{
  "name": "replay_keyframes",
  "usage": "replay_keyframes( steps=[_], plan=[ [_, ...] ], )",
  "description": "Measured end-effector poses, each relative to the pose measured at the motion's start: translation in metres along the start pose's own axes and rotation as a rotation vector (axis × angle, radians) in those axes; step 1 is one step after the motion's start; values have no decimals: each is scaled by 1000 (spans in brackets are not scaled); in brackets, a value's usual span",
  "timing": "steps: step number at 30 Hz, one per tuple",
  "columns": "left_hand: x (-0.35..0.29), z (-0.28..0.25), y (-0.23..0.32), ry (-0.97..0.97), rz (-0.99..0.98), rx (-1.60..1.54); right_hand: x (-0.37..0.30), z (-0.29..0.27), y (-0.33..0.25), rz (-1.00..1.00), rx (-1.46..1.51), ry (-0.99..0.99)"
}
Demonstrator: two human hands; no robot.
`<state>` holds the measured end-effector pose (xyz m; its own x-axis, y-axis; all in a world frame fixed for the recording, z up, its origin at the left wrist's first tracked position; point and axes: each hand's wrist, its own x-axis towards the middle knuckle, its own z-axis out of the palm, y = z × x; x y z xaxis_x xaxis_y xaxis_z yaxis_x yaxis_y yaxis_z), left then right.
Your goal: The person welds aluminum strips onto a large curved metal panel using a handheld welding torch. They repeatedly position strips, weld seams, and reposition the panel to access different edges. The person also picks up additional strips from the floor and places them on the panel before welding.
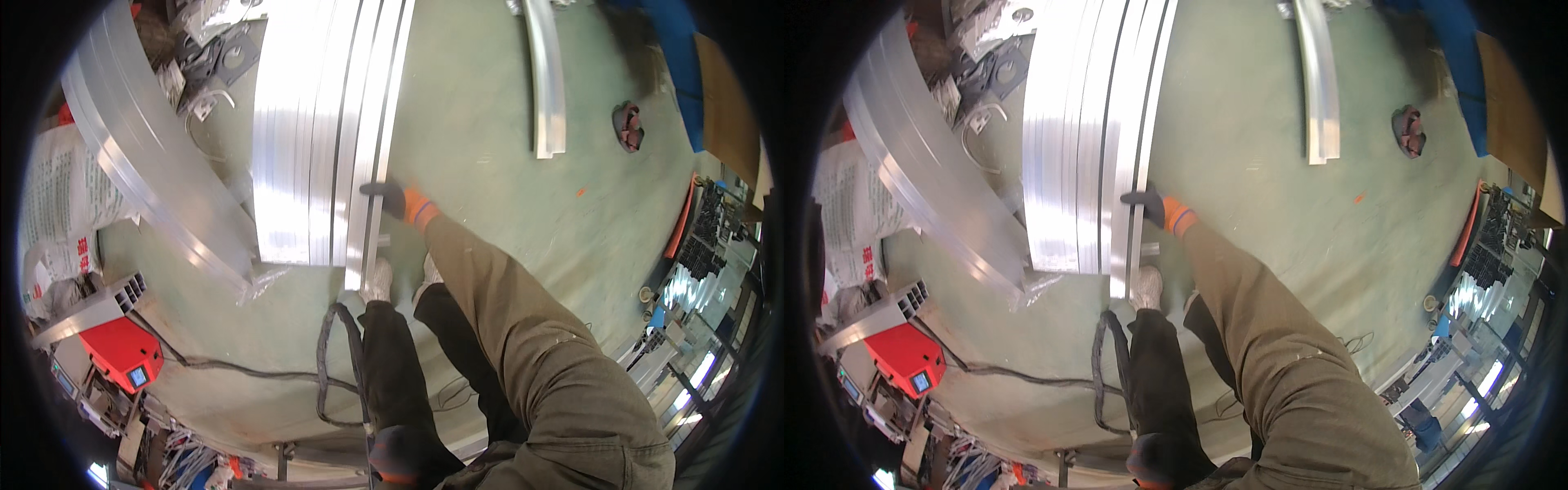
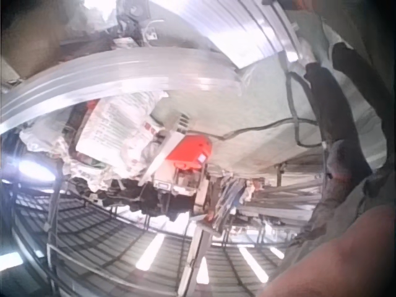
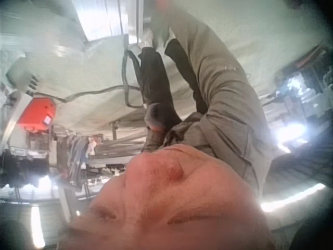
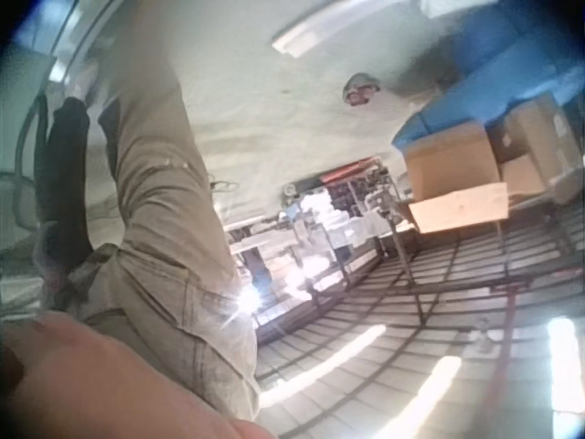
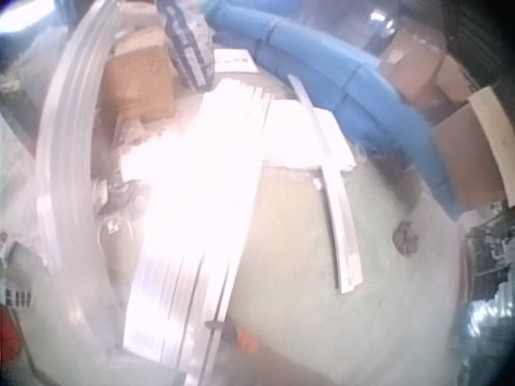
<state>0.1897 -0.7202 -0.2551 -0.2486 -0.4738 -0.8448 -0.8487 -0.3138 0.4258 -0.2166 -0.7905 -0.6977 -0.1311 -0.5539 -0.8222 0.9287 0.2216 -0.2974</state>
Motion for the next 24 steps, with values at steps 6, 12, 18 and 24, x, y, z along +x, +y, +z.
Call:
replay_keyframes(
  steps=[6, 12, 18, 24],
  plan=[
    [185, 7, 30, 195, 255, 150, -66, 17, -30, -6, 127, -274],
    [376, 46, 68, -465, 269, -28, -91, 7, -24, -23, 230, -204],
    [334, 22, 103, -474, 151, 68, -58, 10, -68, -206, -146, 185],
    [271, -30, 163, -688, -59, -316, -79, 37, -125, -140, -339, 210]
  ],
)
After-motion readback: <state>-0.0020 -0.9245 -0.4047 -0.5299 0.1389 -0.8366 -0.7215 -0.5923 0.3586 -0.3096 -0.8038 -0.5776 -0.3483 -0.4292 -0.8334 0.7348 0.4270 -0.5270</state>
